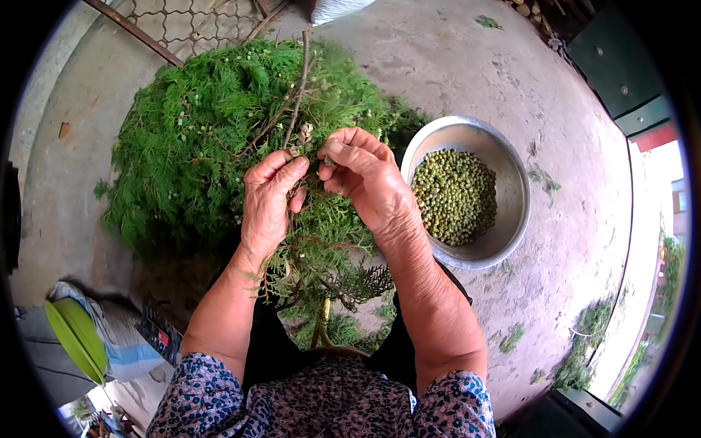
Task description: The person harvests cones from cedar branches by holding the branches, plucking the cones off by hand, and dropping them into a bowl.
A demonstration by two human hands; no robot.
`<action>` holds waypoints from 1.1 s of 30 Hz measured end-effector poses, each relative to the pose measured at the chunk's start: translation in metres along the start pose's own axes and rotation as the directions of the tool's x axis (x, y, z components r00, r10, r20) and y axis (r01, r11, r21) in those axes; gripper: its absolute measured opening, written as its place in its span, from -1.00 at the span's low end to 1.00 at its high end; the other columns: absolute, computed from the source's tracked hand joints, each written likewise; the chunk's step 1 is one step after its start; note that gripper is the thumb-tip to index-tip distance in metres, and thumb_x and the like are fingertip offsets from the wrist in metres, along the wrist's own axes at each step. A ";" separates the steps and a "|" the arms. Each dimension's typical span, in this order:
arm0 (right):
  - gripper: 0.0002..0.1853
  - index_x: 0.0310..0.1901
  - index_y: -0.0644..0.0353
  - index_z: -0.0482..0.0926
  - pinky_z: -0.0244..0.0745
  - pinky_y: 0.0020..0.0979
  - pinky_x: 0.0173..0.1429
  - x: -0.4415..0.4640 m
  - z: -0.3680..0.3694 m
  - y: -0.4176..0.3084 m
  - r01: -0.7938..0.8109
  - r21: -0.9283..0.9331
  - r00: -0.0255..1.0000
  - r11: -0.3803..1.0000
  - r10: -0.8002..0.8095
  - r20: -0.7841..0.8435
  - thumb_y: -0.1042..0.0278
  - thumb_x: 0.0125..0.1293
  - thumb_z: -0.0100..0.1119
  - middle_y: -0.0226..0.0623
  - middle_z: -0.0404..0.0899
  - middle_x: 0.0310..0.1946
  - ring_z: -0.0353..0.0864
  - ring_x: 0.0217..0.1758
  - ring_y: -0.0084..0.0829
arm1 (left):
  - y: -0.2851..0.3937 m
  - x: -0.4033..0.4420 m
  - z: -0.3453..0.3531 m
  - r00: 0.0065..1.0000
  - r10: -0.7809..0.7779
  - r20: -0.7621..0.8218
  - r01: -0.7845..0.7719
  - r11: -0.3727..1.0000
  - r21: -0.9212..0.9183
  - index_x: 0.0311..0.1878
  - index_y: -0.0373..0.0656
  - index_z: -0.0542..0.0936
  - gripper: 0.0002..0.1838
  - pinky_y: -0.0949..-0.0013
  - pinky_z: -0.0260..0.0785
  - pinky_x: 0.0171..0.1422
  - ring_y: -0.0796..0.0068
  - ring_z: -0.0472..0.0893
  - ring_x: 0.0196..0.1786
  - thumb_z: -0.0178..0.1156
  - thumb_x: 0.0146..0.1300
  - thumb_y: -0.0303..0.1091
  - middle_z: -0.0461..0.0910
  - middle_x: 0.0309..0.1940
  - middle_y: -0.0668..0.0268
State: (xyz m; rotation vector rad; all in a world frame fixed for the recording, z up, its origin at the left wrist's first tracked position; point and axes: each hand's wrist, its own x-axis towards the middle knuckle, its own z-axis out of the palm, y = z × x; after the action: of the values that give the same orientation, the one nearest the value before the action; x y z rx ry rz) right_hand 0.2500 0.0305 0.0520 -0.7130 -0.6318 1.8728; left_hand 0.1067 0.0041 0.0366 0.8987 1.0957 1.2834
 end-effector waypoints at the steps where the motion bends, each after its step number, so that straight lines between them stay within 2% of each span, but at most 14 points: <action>1: -0.93 -0.29 0.22 0.45 0.34 -0.62 -0.44 0.001 0.000 0.001 -0.021 -0.069 0.998 0.997 0.017 -0.054 0.48 0.17 0.06 -0.39 0.51 -0.45 0.47 -0.48 -0.59 | 0.000 -0.001 0.000 1.000 0.005 0.004 -0.005 0.999 0.048 -0.49 -0.18 0.49 -0.83 0.62 0.09 -0.67 0.76 0.28 -0.71 0.12 0.20 -0.35 0.33 -0.71 0.53; 2: -0.92 -0.30 0.22 0.46 0.32 -0.64 -0.45 0.002 0.000 0.002 -0.046 -0.136 0.993 0.990 0.031 -0.110 0.48 0.17 0.10 -0.42 0.50 -0.47 0.45 -0.50 -0.62 | 0.000 -0.001 0.000 1.000 0.010 0.008 -0.011 0.995 0.095 -0.49 -0.18 0.49 -0.82 0.62 0.09 -0.68 0.76 0.29 -0.72 0.12 0.20 -0.35 0.33 -0.72 0.54; 7: -0.92 -0.32 0.22 0.47 0.27 -0.65 -0.50 0.004 -0.002 0.010 0.025 -0.285 0.996 0.958 -0.047 -0.071 0.48 0.16 0.16 -0.51 0.46 -0.55 0.35 -0.57 -0.70 | 0.001 -0.001 0.006 0.997 0.074 -0.009 -0.071 0.977 0.199 -0.56 -0.17 0.42 -0.77 0.63 0.07 -0.66 0.78 0.21 -0.70 0.12 0.20 -0.37 0.24 -0.73 0.55; 9: -0.92 -0.35 0.23 0.47 0.26 -0.65 -0.51 0.004 -0.001 0.010 0.065 -0.512 0.994 0.857 -0.099 -0.041 0.46 0.17 0.16 -0.51 0.43 -0.56 0.33 -0.57 -0.71 | -0.001 0.000 0.005 0.995 0.104 -0.005 -0.099 0.961 0.256 -0.56 -0.17 0.41 -0.78 0.63 0.07 -0.67 0.80 0.20 -0.70 0.11 0.20 -0.39 0.24 -0.74 0.56; 11: -0.92 -0.36 0.23 0.47 0.25 -0.64 -0.51 0.001 0.001 0.008 0.042 -0.528 0.993 0.848 -0.094 -0.073 0.45 0.17 0.16 -0.51 0.43 -0.56 0.33 -0.57 -0.70 | -0.006 0.001 0.002 0.978 0.204 0.041 -0.206 0.923 0.324 -0.53 -0.17 0.45 -0.81 0.64 0.02 -0.68 0.82 0.19 -0.70 0.11 0.20 -0.39 0.29 -0.72 0.57; 13: -0.92 -0.38 0.22 0.47 0.25 -0.64 -0.51 0.000 0.003 0.006 0.019 -0.544 0.991 0.839 -0.090 -0.103 0.43 0.18 0.16 -0.50 0.43 -0.56 0.33 -0.57 -0.69 | -0.004 0.000 0.000 0.986 0.160 0.043 -0.165 0.940 0.298 -0.51 -0.21 0.47 -0.84 0.62 0.04 -0.62 0.81 0.21 -0.65 0.12 0.18 -0.41 0.30 -0.72 0.55; 16: -0.93 -0.32 0.18 0.48 0.24 -0.62 -0.53 0.001 -0.003 0.008 -0.129 -0.125 0.987 0.984 0.115 -0.115 0.41 0.20 0.13 -0.50 0.45 -0.52 0.32 -0.58 -0.66 | 0.006 -0.002 0.003 0.996 0.080 0.034 -0.086 0.963 0.257 -0.49 -0.24 0.49 -0.86 0.59 0.05 -0.56 0.79 0.23 -0.60 0.14 0.15 -0.43 0.33 -0.71 0.52; 19: -0.91 -0.31 0.20 0.46 0.25 -0.60 -0.52 0.000 -0.004 0.008 -0.181 -0.026 0.976 0.983 0.176 -0.132 0.40 0.21 0.12 -0.48 0.43 -0.52 0.34 -0.58 -0.62 | 0.009 -0.003 0.003 0.998 0.047 0.028 -0.053 0.971 0.233 -0.49 -0.20 0.52 -0.87 0.61 0.01 -0.59 0.81 0.22 -0.62 0.16 0.13 -0.38 0.37 -0.69 0.52; 20: -0.91 -0.31 0.20 0.46 0.25 -0.60 -0.52 0.001 -0.007 0.009 -0.181 -0.026 0.976 0.983 0.177 -0.131 0.40 0.21 0.12 -0.48 0.43 -0.52 0.34 -0.58 -0.62 | 0.012 -0.004 0.004 0.999 -0.032 0.004 0.031 0.988 0.150 -0.49 -0.18 0.53 -0.87 0.63 -0.01 -0.61 0.83 0.21 -0.64 0.16 0.13 -0.37 0.39 -0.69 0.53; 21: -0.92 -0.31 0.21 0.45 0.27 -0.58 -0.51 0.003 -0.012 0.011 -0.149 0.079 0.985 0.986 0.155 -0.081 0.41 0.22 0.10 -0.46 0.41 -0.52 0.35 -0.58 -0.59 | 0.014 -0.005 0.004 0.994 -0.112 -0.014 0.113 0.992 0.065 -0.48 -0.16 0.54 -0.87 0.65 -0.02 -0.63 0.85 0.21 -0.65 0.17 0.13 -0.35 0.40 -0.68 0.53; 22: -0.92 -0.31 0.22 0.44 0.28 -0.55 -0.50 0.004 -0.015 0.012 -0.119 0.186 0.991 0.975 0.127 -0.032 0.42 0.23 0.08 -0.43 0.40 -0.53 0.37 -0.58 -0.55 | 0.014 -0.004 0.003 0.993 -0.120 -0.022 0.121 0.990 0.078 -0.46 -0.12 0.56 -0.88 0.68 -0.05 -0.66 0.86 0.20 -0.68 0.17 0.13 -0.32 0.41 -0.67 0.54; 29: -0.91 -0.28 0.26 0.39 0.31 -0.48 -0.49 0.005 -0.012 -0.006 0.042 0.197 0.991 0.980 -0.016 -0.134 0.44 0.25 0.01 -0.34 0.42 -0.41 0.43 -0.49 -0.45 | 0.009 -0.003 0.005 0.997 -0.082 0.008 0.080 0.987 0.140 -0.48 -0.13 0.56 -0.87 0.67 -0.07 -0.69 0.85 0.23 -0.69 0.17 0.13 -0.32 0.41 -0.68 0.54; 31: -0.91 -0.30 0.25 0.44 0.30 -0.52 -0.49 0.004 -0.016 -0.011 0.020 0.187 0.995 0.982 -0.001 -0.101 0.42 0.24 0.06 -0.35 0.47 -0.40 0.42 -0.47 -0.53 | 0.011 -0.003 0.007 0.993 -0.113 0.022 0.109 0.985 0.136 -0.49 -0.13 0.56 -0.87 0.67 -0.07 -0.71 0.84 0.27 -0.68 0.17 0.12 -0.33 0.41 -0.69 0.53; 33: -0.89 -0.32 0.22 0.51 0.27 -0.59 -0.50 0.006 -0.022 -0.010 0.002 0.056 0.998 0.998 0.002 -0.069 0.38 0.20 0.13 -0.40 0.51 -0.41 0.39 -0.47 -0.61 | 0.011 -0.002 0.005 0.988 -0.147 0.050 0.140 0.982 0.123 -0.48 -0.10 0.56 -0.87 0.70 -0.03 -0.69 0.84 0.26 -0.70 0.18 0.09 -0.28 0.41 -0.70 0.52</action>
State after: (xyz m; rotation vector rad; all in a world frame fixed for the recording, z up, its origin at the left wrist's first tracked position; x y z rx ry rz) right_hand 0.2698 0.0418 0.0431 -0.7374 -0.5330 1.8508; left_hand 0.1089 0.0038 0.0487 0.9230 1.1786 1.0756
